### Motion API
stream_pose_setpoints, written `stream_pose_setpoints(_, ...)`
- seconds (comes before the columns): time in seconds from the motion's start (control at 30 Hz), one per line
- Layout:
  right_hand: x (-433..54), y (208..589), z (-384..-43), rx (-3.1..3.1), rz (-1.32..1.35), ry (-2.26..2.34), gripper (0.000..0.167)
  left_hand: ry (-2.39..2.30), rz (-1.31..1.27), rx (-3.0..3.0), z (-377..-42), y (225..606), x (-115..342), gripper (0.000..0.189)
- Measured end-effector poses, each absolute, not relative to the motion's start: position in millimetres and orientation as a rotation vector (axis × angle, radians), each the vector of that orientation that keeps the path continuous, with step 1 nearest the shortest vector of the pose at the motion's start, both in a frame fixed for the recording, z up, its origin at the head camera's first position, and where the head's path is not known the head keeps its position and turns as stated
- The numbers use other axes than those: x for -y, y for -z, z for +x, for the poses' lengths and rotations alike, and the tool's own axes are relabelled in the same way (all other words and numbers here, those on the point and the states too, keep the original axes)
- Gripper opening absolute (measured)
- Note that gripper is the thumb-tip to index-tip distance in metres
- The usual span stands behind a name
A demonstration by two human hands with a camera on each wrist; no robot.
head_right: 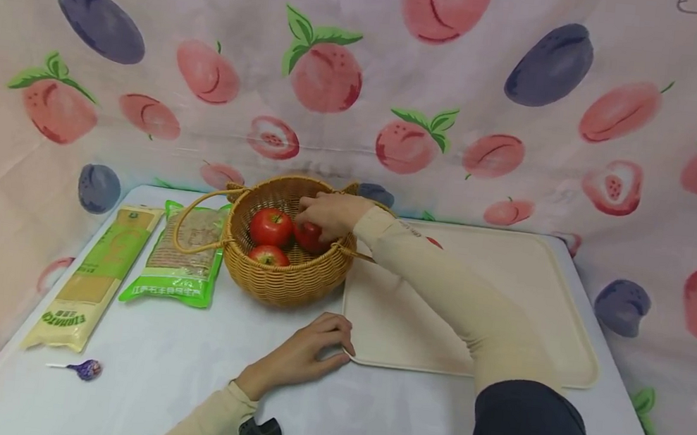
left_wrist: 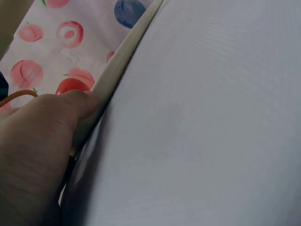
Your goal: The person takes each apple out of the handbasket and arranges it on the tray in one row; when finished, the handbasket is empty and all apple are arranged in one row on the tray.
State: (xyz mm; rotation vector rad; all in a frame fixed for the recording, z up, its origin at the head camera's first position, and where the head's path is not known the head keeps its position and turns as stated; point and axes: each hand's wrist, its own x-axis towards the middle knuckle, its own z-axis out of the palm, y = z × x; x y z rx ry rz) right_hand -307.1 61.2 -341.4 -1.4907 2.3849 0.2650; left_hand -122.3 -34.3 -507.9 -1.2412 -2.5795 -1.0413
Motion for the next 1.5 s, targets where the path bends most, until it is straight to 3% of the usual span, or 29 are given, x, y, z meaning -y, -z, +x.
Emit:
stream_pose_setpoints(0.5, -40.4, 349.9, -317.3, -2.253, -1.282, -0.296, 0.052, 0.997, -1.210, 2.569, -120.8, 508.1, 35.9, 0.005)
stream_pose_setpoints(1.5, -36.5, 367.7, -316.9, -2.252, -1.209, -0.317, 0.054, 0.925, -1.249, 2.599, -120.6, 506.0, 35.9, 0.007)
